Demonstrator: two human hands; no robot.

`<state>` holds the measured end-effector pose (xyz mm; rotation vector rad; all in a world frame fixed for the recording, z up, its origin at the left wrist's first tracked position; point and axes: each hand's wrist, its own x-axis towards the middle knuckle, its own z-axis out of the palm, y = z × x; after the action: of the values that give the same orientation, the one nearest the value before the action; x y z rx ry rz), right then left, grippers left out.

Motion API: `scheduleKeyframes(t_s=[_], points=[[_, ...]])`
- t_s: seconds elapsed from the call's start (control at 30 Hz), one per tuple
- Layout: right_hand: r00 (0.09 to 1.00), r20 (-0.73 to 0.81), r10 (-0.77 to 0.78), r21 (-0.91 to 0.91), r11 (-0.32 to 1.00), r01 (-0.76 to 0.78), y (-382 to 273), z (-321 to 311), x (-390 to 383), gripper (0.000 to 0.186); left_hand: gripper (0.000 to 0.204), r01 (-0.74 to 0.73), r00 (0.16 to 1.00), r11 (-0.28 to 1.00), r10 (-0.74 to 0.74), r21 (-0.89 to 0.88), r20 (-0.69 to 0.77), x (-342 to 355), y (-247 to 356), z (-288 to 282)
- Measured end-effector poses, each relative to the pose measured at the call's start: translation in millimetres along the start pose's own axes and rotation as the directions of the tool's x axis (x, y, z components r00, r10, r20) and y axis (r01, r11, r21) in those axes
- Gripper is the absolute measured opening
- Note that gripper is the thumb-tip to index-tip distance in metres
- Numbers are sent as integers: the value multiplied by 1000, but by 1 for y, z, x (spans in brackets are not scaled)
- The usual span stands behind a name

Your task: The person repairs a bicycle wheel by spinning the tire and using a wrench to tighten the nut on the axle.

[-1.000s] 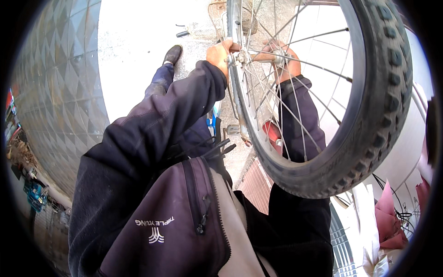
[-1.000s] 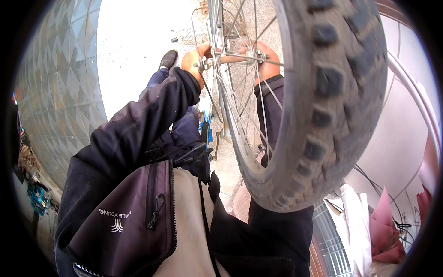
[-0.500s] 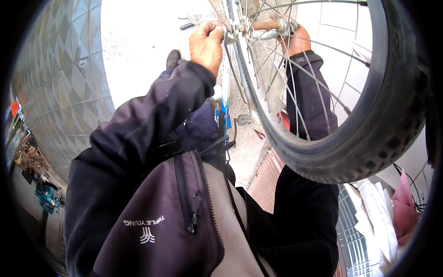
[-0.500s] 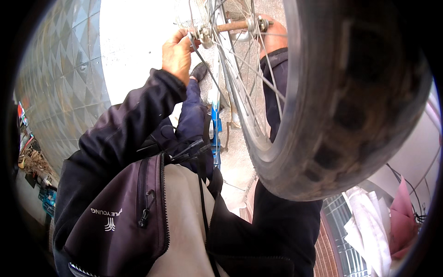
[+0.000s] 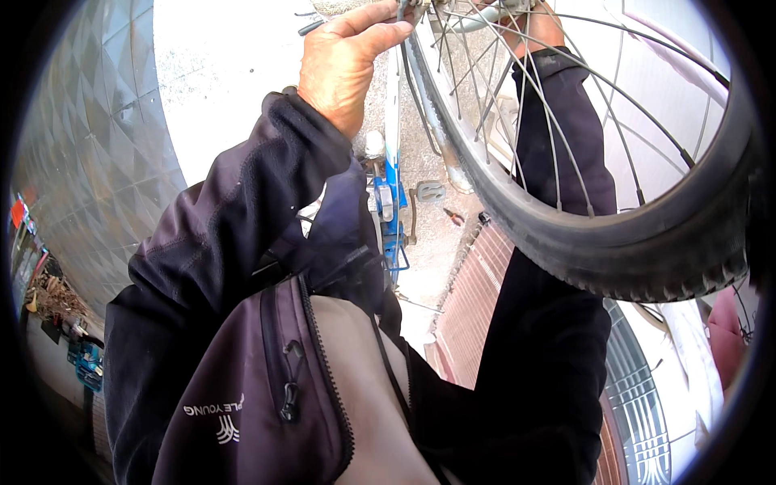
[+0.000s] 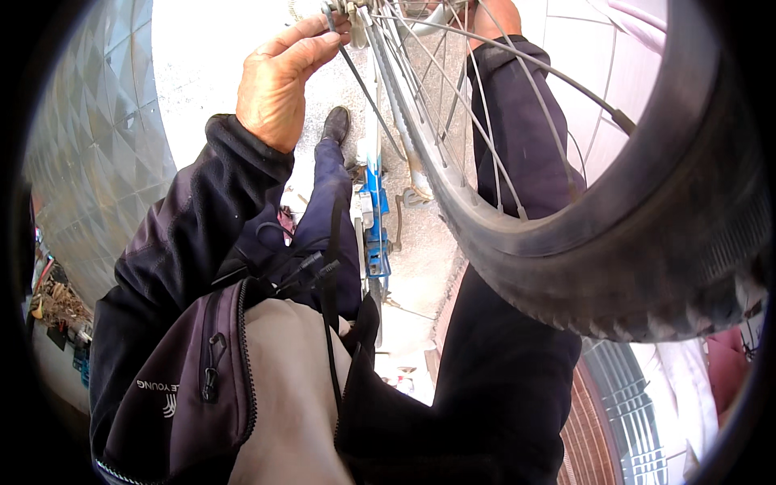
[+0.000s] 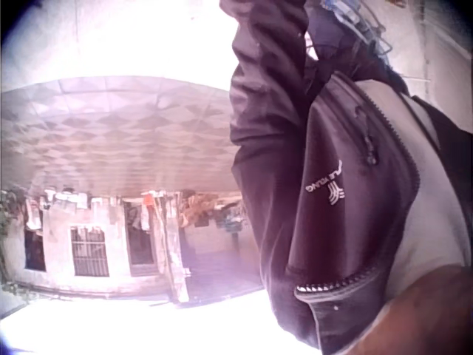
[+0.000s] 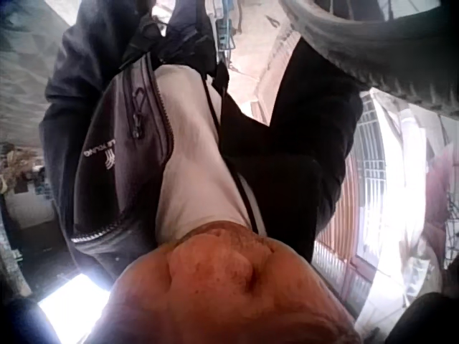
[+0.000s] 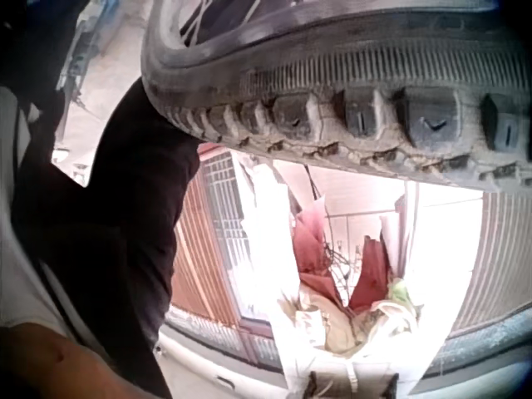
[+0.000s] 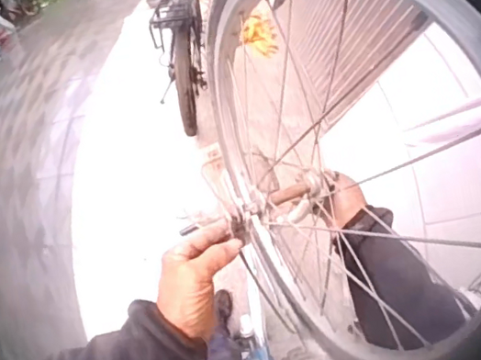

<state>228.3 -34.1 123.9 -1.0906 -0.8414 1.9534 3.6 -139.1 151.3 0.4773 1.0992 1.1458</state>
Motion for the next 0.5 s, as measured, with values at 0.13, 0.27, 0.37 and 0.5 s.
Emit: scheduleKeyframes(t_s=[0.13, 0.27, 0.37, 0.5], points=[[993, 97, -75, -83, 993, 83, 0, 4, 10, 47, 30, 15, 999, 997, -19, -80, -47, -4, 0, 10], [1000, -12, -27, -132, 991, 26, 4, -12, 8, 44, 34, -84, 995, 993, 79, -88, -53, -11, -4, 12], [1000, 20, 1, -113, 994, 1, 7, -19, 9, 46, 32, -115, 992, 991, 112, -61, -55, -13, -9, 13], [990, -138, -21, -134, 991, 3, 7, -19, 3, 40, 34, -99, 995, 995, 99, -30, -3, -10, -14, 9]])
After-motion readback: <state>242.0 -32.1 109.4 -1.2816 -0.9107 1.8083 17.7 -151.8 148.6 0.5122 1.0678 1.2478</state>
